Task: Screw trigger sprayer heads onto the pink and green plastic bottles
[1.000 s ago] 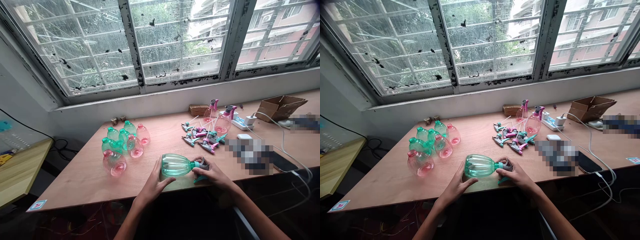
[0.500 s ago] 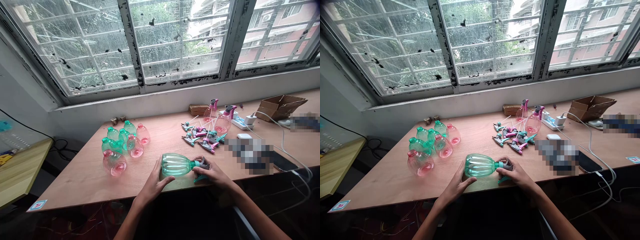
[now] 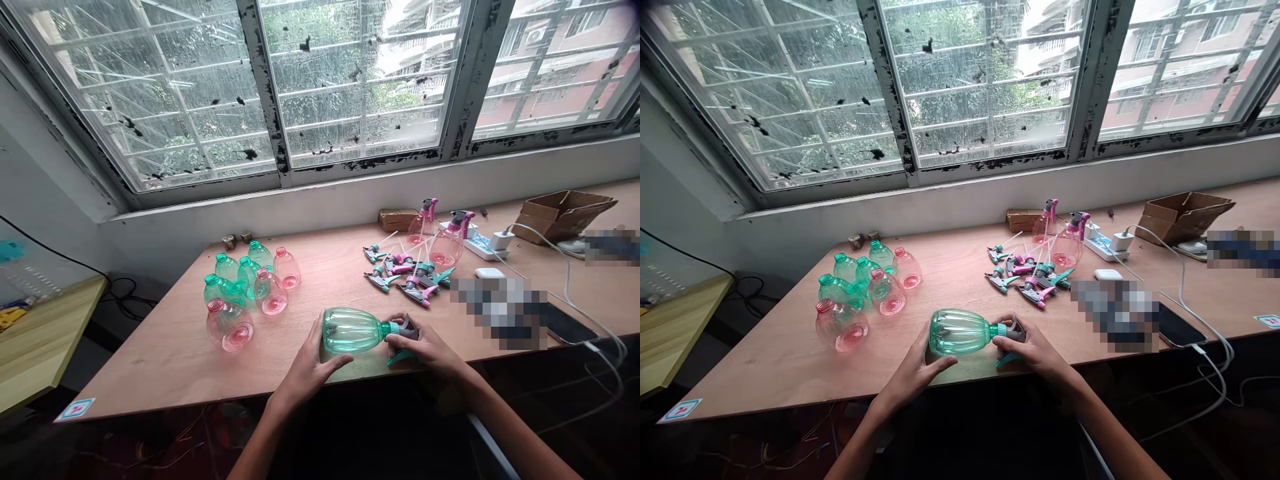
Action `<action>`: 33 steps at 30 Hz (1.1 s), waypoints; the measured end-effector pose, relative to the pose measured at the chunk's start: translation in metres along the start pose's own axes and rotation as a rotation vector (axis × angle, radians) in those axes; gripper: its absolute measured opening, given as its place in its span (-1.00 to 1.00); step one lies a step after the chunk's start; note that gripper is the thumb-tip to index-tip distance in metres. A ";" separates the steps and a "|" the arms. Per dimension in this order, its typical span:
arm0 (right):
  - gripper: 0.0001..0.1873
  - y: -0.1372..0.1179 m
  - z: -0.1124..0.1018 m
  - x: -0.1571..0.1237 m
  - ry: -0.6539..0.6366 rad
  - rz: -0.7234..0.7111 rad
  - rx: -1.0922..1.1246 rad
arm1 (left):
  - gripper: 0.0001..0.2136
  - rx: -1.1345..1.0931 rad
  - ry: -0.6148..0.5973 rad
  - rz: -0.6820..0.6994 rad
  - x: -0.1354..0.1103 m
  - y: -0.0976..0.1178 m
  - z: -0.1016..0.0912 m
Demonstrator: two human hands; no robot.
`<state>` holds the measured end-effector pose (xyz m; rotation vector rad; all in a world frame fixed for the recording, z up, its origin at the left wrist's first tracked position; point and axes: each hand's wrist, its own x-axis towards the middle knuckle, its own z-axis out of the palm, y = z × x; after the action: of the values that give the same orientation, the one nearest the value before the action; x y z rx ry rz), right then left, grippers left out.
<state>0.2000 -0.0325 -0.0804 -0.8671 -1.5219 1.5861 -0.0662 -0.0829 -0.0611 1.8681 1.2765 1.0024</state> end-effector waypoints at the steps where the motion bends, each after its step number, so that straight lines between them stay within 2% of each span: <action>1: -0.50 0.000 0.000 0.000 0.002 -0.003 -0.002 | -0.14 0.008 0.004 0.001 0.000 -0.001 0.000; 6: -0.54 -0.001 0.000 0.001 0.010 -0.003 -0.006 | -0.11 0.036 0.003 0.020 -0.003 -0.008 0.003; 10: -0.53 0.001 0.000 0.001 0.003 -0.002 -0.008 | -0.02 0.037 -0.024 -0.017 -0.003 -0.005 0.002; 15: -0.54 0.000 0.000 0.000 -0.005 -0.012 -0.012 | -0.13 0.027 -0.014 -0.008 -0.001 -0.004 0.002; 21: -0.56 -0.002 0.001 0.000 0.015 -0.016 -0.021 | -0.07 0.027 0.015 0.006 -0.003 -0.007 0.004; 24: -0.56 -0.001 0.001 0.000 0.010 -0.014 0.003 | -0.02 0.015 -0.001 -0.031 -0.003 -0.006 0.003; 28: -0.58 0.001 0.000 0.001 0.012 -0.015 0.034 | -0.15 0.017 -0.002 -0.031 -0.002 -0.005 0.001; 33: -0.61 0.002 -0.001 0.001 0.019 -0.025 0.035 | -0.10 0.044 0.005 -0.017 -0.002 -0.004 0.002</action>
<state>0.2001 -0.0315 -0.0820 -0.8391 -1.4819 1.5774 -0.0665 -0.0836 -0.0663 1.8865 1.3250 0.9775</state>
